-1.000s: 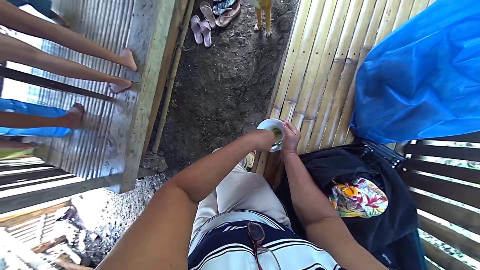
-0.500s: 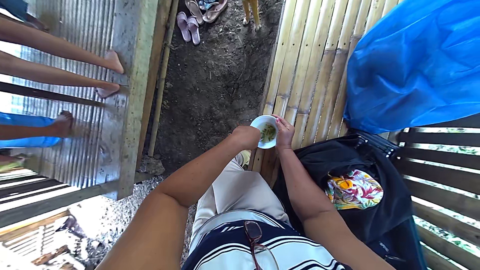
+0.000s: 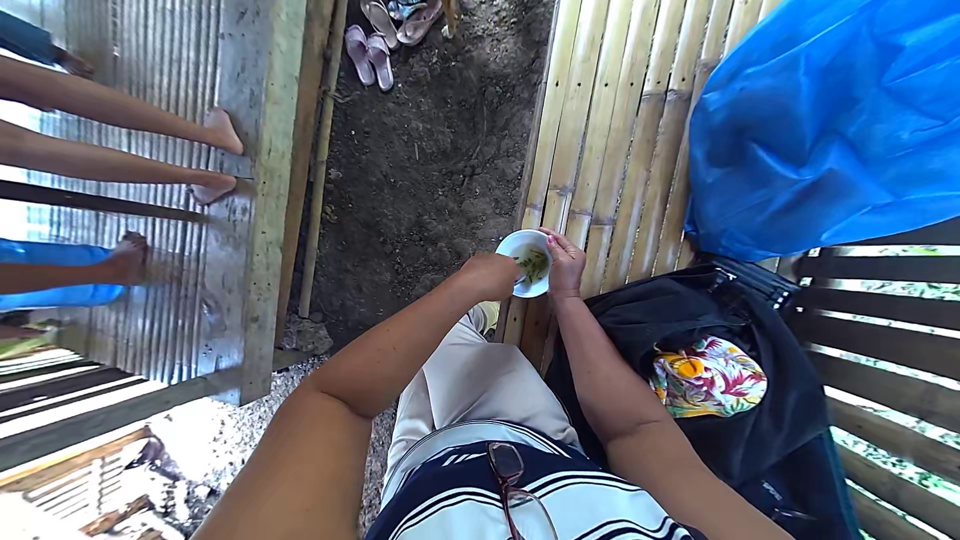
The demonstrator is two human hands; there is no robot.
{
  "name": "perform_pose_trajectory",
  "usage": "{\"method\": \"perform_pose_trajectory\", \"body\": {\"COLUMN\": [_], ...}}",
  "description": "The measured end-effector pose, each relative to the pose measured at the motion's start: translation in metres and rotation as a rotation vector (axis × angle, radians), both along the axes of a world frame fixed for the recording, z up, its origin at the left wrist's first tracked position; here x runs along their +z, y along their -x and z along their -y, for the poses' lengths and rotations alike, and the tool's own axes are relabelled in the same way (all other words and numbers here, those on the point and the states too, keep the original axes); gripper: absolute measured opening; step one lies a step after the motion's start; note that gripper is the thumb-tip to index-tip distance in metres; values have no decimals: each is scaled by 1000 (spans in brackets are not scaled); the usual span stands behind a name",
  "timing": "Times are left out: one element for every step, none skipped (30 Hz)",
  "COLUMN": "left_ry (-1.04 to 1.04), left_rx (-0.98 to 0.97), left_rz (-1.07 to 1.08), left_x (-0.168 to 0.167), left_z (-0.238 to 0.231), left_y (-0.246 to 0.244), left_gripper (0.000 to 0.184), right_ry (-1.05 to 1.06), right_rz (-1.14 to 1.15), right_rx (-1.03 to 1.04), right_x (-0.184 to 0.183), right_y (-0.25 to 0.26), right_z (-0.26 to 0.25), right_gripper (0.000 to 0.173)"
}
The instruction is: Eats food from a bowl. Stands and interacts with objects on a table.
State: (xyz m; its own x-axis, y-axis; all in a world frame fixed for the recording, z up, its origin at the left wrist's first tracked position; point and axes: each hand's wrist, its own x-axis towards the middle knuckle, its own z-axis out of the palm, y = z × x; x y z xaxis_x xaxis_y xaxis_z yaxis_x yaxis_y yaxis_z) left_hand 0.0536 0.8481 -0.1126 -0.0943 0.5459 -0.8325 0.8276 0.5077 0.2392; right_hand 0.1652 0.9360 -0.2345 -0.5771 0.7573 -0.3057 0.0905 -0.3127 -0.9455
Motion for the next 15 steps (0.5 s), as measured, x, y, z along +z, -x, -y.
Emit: {"method": "perform_pose_trajectory", "body": {"left_ry": [3,10,17,22,25,27,31,33,37,43,50,53,54,55,57], "left_rx": [4,4,2,-1,-4,-7,-7,-4,-4,-7,-10,-15,-23,-35,-44], "left_rz": [-11,-26,-38,-46,-49,-49,-45,-37,-29,-27,-26,-25,-21,-16,-8], "left_x": [1,1,1,1,0,-1,0,2,4,5,6,6,5,4,4], "left_z": [0,-1,-2,-2,-3,-4,-6,-7,-9,-10,-11,-12,-12,-12,-13], "left_y": [-2,-3,-5,-6,-7,-7,-8,-10,-11,-12,-13,-13,-12,-11,-10], "left_gripper": [21,22,21,20,19,18,18,18,18,18,19,19,20,20,20], "right_ry": [3,7,12,20,25,25,20,9,1,-2,-1,1,1,-1,-4], "right_rz": [-2,-3,-4,-8,-12,-16,-17,-17,-15,-13,-12,-11,-12,-15,-16], "right_rx": [1,2,1,-2,-5,-6,-5,0,5,5,4,4,6,6,6], "right_x": [0,0,0,0,1,1,1,1,2,2,2,3,3,2,2], "right_y": [0,0,0,0,0,1,1,0,0,0,-1,-1,-1,-1,-1], "right_z": [0,0,0,0,0,0,0,0,0,0,0,0,0,0,0], "right_gripper": [28,28,28,28,28,28,28,28,29,29,29,29,29,29,29]}}
